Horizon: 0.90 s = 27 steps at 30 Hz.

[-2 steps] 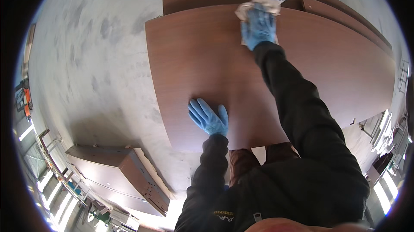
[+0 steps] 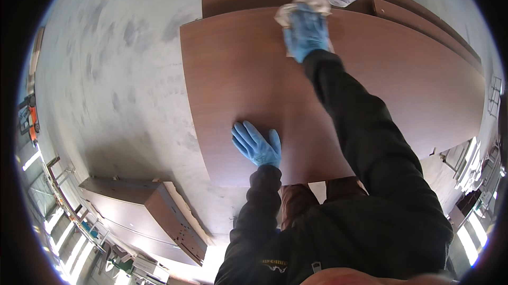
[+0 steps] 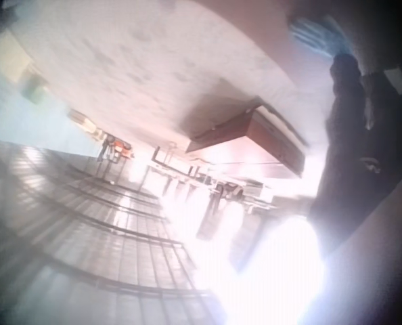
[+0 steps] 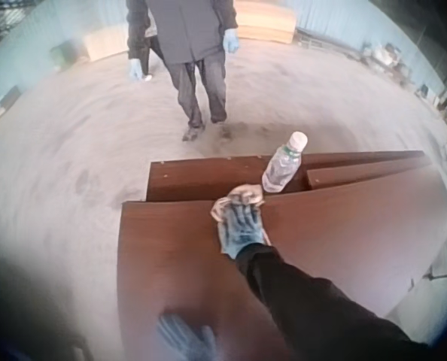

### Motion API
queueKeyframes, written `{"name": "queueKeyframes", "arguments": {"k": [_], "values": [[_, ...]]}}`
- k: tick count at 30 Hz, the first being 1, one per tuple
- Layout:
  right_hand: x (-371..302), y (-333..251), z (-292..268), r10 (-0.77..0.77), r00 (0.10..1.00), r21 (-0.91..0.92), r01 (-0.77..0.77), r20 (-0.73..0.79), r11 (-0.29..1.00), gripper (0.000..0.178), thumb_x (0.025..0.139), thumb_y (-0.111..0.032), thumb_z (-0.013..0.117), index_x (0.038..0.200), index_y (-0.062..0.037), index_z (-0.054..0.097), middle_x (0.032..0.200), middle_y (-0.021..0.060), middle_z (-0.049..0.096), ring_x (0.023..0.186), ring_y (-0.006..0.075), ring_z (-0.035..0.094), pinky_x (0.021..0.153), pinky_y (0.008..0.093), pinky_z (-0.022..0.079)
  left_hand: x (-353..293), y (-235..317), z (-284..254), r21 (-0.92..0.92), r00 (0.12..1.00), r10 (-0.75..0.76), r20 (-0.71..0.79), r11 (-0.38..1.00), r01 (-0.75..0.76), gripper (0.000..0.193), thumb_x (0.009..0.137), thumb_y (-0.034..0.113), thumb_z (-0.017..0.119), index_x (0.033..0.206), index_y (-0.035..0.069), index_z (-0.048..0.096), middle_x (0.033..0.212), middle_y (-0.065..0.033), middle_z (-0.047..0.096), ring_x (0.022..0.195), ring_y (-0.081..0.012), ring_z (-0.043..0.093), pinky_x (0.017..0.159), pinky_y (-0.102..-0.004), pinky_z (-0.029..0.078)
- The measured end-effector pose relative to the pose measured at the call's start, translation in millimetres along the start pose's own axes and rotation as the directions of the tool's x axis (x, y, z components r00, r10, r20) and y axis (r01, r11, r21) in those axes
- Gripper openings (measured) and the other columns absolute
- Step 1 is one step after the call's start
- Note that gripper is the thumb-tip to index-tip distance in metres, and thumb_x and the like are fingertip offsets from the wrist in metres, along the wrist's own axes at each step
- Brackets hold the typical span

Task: The person wipes a large brown wood panel with a cloth, then uses a yellow utility knife to remove a small white label. They continue wiping the panel, pour liquid from a plastic bottle onto the cloth, and finish by marking the panel with a black marker.

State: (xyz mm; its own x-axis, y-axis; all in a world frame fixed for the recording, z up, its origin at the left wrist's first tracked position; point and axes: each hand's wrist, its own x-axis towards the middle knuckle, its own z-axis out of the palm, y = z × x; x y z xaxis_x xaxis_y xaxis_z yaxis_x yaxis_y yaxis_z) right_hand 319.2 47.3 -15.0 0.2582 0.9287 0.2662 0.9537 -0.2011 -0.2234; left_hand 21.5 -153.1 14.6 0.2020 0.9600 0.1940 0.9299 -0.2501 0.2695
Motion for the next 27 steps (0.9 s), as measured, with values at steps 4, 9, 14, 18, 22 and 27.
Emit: {"name": "queueKeyframes", "arguments": {"k": [4, 9, 14, 18, 22, 27], "values": [[50, -99, 40, -0.239, 0.971, 0.019, 0.239, 0.017, 0.971, 0.057, 0.104, -0.043, 0.059, 0.148, -0.0068, 0.058, 0.164, 0.0141, 0.048, 0.157, 0.0343, 0.039, 0.130, 0.0609, 0.025, -3, -2, 3, -0.001, 1.000, -0.013, 0.024, 1.000, 0.013, 0.084, 0.105, 0.049, 0.060, 0.162, -0.008, 0.038, 0.164, -0.0378, 0.039, 0.149, -0.0597, 0.040, 0.120, -0.0700, 0.033], [39, -84, 19, -0.382, 0.919, 0.117, 0.392, -0.097, 0.913, 0.046, 0.097, -0.033, 0.069, 0.137, -0.0097, 0.063, 0.150, 0.0102, 0.060, 0.143, 0.0311, 0.054, 0.123, 0.0564, 0.035, -2, -5, 2, 0.008, 0.998, -0.035, 0.054, 0.999, 0.035, 0.085, 0.104, 0.050, 0.061, 0.162, -0.008, 0.038, 0.164, -0.0369, 0.040, 0.149, -0.0601, 0.039, 0.122, -0.0700, 0.032], [5, -61, 5, -0.438, 0.889, 0.187, 0.457, -0.133, 0.870, 0.041, 0.098, -0.029, 0.068, 0.133, -0.0070, 0.066, 0.148, 0.0131, 0.061, 0.142, 0.0344, 0.056, 0.124, 0.0555, 0.037, -1, -4, 3, -0.017, 0.993, -0.080, 0.084, 0.997, 0.082, 0.086, 0.102, 0.051, 0.062, 0.162, -0.007, 0.038, 0.165, -0.0370, 0.038, 0.149, -0.0601, 0.039, 0.122, -0.0704, 0.031], [48, -85, 26, -0.368, 0.926, 0.116, 0.376, -0.085, 0.919, 0.043, 0.100, -0.029, 0.066, 0.135, -0.0044, 0.065, 0.153, 0.0153, 0.059, 0.146, 0.0360, 0.052, 0.128, 0.0545, 0.034, -1, -5, 4, -0.052, 0.993, -0.089, 0.076, 0.994, 0.093, 0.089, 0.099, 0.045, 0.068, 0.164, -0.007, 0.035, 0.167, -0.0366, 0.036, 0.152, -0.0590, 0.036, 0.125, -0.0687, 0.028], [58, -88, 30, -0.378, 0.925, 0.116, 0.381, -0.048, 0.917, 0.042, 0.102, -0.027, 0.065, 0.137, -0.0047, 0.064, 0.156, 0.0169, 0.057, 0.146, 0.0378, 0.053, 0.125, 0.0542, 0.039, -3, -6, 4, -0.037, 0.991, -0.092, 0.098, 0.995, 0.096, 0.090, 0.099, 0.044, 0.068, 0.164, -0.007, 0.035, 0.168, -0.0368, 0.035, 0.153, -0.0587, 0.035, 0.125, -0.0686, 0.027], [-7, -70, 11, -0.421, 0.905, 0.206, 0.423, -0.057, 0.882, 0.043, 0.099, -0.025, 0.069, 0.136, -0.0039, 0.065, 0.156, 0.0192, 0.058, 0.145, 0.0404, 0.054, 0.124, 0.0582, 0.040, -3, -7, 5, -0.020, 0.990, -0.096, 0.101, 0.995, 0.099, 0.087, 0.101, 0.050, 0.063, 0.161, -0.007, 0.038, 0.164, -0.0366, 0.039, 0.149, -0.0603, 0.039, 0.121, -0.0709, 0.032]]}}
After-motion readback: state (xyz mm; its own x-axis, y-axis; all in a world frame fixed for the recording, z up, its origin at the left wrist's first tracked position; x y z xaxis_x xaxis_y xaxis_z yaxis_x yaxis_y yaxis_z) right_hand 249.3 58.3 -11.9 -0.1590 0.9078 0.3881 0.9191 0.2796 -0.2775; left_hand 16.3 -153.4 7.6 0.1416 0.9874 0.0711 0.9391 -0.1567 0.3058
